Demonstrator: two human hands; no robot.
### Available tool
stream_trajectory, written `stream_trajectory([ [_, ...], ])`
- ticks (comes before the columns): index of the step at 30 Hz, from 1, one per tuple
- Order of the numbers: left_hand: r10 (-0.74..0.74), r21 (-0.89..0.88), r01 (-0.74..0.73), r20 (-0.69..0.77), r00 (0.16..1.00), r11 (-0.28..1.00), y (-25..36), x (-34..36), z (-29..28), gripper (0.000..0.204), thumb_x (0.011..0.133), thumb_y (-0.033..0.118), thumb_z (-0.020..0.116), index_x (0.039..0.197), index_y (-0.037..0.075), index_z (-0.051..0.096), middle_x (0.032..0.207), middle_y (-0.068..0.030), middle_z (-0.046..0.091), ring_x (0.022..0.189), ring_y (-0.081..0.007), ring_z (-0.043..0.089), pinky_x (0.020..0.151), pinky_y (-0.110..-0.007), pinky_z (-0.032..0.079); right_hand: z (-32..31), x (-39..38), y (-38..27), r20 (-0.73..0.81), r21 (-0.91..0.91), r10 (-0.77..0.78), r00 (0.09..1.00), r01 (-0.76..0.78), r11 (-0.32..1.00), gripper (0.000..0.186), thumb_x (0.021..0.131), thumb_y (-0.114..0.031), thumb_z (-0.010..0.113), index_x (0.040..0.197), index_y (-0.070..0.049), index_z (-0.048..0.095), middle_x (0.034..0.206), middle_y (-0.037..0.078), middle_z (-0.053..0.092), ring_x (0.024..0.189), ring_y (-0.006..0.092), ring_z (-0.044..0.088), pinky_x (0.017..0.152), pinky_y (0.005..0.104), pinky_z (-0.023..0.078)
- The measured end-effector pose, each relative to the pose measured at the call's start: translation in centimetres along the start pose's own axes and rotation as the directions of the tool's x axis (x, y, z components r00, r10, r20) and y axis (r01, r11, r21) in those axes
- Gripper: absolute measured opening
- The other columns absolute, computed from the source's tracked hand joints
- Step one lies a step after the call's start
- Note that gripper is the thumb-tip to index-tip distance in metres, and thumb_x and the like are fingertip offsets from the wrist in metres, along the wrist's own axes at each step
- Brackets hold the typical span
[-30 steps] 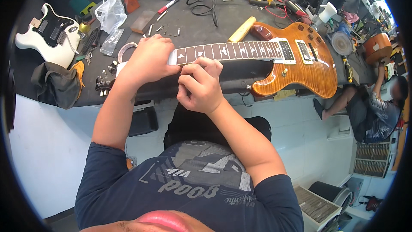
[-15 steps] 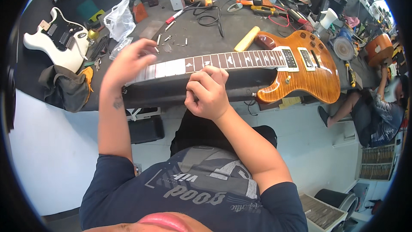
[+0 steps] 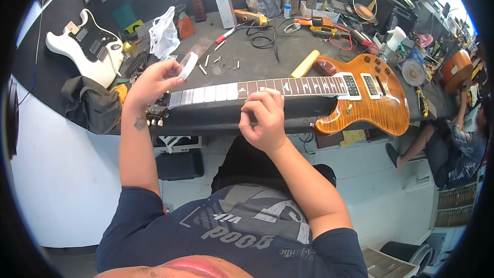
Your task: The person applies strips of masking tape across the fretboard of an electric guitar by hand, walks over to adjust a knob on an audio mixer, and returns to apply more tape along the fretboard.
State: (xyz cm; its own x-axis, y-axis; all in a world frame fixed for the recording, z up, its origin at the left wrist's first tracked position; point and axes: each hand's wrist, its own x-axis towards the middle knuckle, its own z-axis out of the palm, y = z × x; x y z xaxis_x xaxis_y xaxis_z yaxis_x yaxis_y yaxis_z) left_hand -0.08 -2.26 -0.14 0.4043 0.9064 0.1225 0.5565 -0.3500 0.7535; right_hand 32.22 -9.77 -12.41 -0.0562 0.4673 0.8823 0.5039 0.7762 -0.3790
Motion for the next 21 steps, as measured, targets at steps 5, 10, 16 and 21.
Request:
stream_trajectory([
  [5, 0.173, -0.4, -0.142, 0.043, 0.984, 0.905, 5.4, -3.6, 4.0, 0.018, 0.107, 0.01, 0.072, 0.12, -0.002, 0.065, 0.109, -0.0067, 0.077, 0.104, -0.0142, 0.072, 0.095, -0.034, 0.057, -2.3, 5.1, -3.4, 0.013, 0.188, 0.134, 0.991, -0.134, 0.973, 0.021, 0.086, -0.004, 0.078, 0.106, -0.004, 0.07, 0.116, 0.015, 0.071, 0.107, 0.0341, 0.069, 0.096, 0.0427, 0.055],
  [10, 0.307, -0.357, -0.304, -0.048, 0.95, 0.883, 7.6, -4.7, 6.0, 0.014, 0.105, 0.009, 0.073, 0.114, 0.001, 0.068, 0.104, -0.0068, 0.078, 0.099, -0.0153, 0.075, 0.092, -0.033, 0.056, -3.3, 8.0, -5.5, 0.016, 0.382, 0.205, 0.979, -0.196, 0.903, 0.022, 0.091, -0.008, 0.079, 0.111, -0.002, 0.072, 0.124, 0.015, 0.072, 0.117, 0.0324, 0.071, 0.102, 0.042, 0.056],
  [16, 0.378, -0.148, -0.38, -0.042, 0.925, 0.913, 9.7, -5.7, 6.9, 0.015, 0.102, -0.004, 0.071, 0.117, -0.002, 0.067, 0.11, -0.0107, 0.075, 0.101, -0.0187, 0.076, 0.089, -0.035, 0.061, -4.9, 8.2, -7.2, 0.161, 0.411, 0.249, 0.955, -0.294, 0.863, 0.02, 0.098, 0.001, 0.078, 0.117, 0.004, 0.072, 0.138, 0.015, 0.065, 0.13, 0.022, 0.064, 0.114, 0.038, 0.051],
  [21, 0.465, 0.115, -0.452, -0.146, 0.873, 0.885, 10.4, -6.2, 8.4, 0.021, 0.095, -0.007, 0.074, 0.114, -0.001, 0.068, 0.109, -0.0137, 0.078, 0.098, -0.0221, 0.079, 0.086, -0.036, 0.063, -5.2, 7.7, -7.4, 0.13, 0.367, 0.296, 0.946, -0.324, 0.872, 0.015, 0.098, 0.001, 0.079, 0.112, 0.004, 0.076, 0.143, 0.018, 0.066, 0.13, 0.0231, 0.067, 0.112, 0.0374, 0.055],
])
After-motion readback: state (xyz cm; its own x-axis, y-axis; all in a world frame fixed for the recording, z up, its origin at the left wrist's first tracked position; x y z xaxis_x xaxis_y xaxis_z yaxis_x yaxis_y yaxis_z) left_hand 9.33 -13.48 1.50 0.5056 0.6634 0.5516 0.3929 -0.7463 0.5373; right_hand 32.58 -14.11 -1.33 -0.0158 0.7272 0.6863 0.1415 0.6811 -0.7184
